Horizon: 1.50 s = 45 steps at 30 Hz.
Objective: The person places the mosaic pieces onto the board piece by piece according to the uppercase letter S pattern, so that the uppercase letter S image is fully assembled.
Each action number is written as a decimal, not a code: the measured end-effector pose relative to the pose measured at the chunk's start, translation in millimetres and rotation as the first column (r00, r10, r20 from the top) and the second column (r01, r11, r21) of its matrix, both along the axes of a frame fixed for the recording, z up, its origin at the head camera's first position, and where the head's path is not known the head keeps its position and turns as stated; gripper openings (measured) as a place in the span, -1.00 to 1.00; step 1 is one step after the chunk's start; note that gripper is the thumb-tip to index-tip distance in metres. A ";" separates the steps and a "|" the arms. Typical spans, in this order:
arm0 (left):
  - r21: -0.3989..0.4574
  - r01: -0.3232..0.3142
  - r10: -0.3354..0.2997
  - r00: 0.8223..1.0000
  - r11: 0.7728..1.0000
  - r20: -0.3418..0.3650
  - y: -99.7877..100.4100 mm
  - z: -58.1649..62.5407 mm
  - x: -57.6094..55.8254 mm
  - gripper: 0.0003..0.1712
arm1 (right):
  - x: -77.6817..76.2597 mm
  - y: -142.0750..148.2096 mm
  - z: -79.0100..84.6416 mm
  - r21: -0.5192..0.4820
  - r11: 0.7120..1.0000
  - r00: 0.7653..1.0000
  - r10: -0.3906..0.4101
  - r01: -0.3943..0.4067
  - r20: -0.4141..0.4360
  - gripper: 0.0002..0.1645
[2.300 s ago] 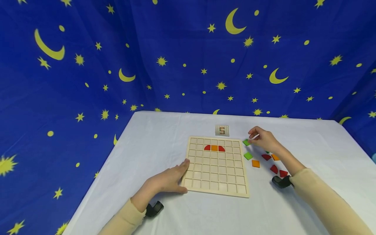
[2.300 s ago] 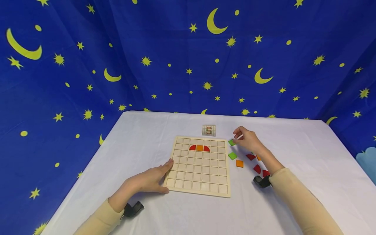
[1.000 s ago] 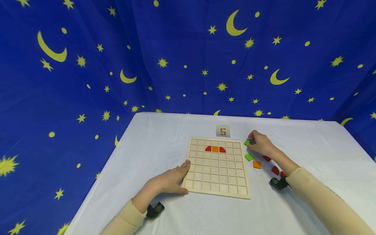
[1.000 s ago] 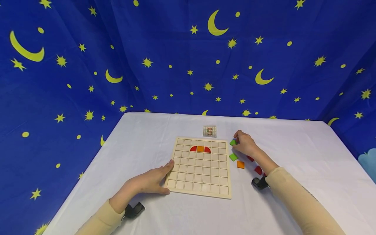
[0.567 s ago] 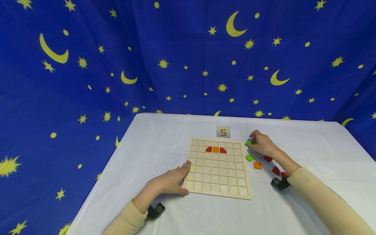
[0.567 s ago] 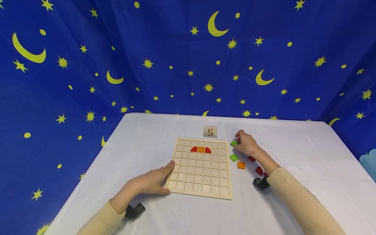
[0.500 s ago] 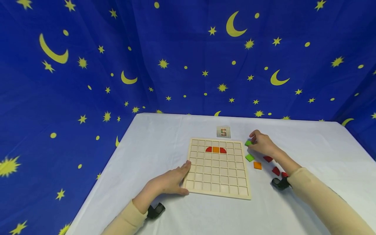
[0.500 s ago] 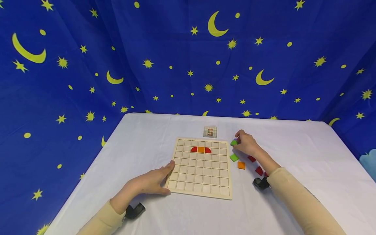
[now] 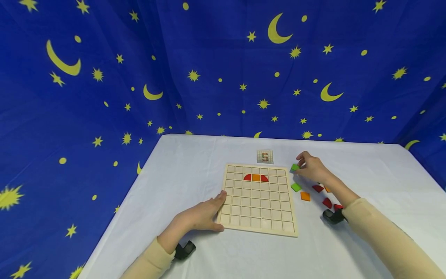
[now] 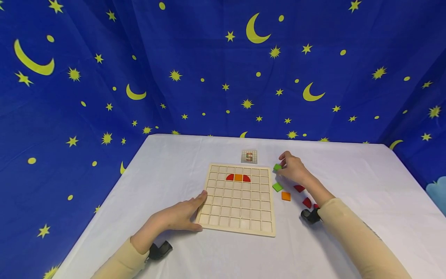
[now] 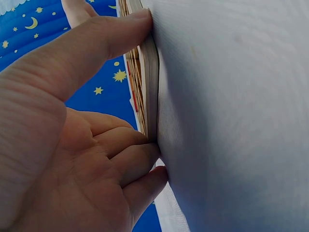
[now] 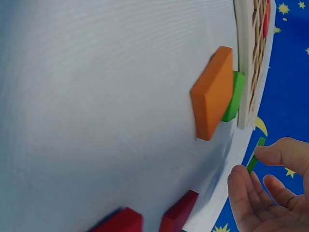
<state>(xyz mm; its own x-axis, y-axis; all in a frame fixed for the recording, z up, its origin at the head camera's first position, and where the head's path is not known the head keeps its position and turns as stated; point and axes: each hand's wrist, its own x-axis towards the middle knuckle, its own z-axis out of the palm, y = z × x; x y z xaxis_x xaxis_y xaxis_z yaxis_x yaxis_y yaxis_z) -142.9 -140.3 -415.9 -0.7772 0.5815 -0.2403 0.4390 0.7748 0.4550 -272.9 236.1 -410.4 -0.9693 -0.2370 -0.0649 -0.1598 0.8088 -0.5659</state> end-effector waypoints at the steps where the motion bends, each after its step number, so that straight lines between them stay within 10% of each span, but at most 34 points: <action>1: -0.001 -0.001 0.001 1.000 1.000 0.002 0.0 -0.2 0.0 0.14 | 0.2 0.0 0.9 -0.004 1.000 1.000 0.001 -0.001 -0.003 -0.43; 45: -0.002 0.003 -0.003 1.000 1.000 -0.006 0.3 -1.5 -0.2 0.15 | 9.9 -3.5 24.6 -0.107 0.992 0.996 0.060 -0.067 -0.072 -0.48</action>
<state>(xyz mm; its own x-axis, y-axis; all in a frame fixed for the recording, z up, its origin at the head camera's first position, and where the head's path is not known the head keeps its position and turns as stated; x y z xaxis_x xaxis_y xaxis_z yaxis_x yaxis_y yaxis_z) -143.1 -140.1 -417.4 -0.7770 0.5832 -0.2368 0.4439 0.7744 0.4508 -263.0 232.6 -385.8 -0.9533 -0.3003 0.0309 -0.2504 0.7294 -0.6366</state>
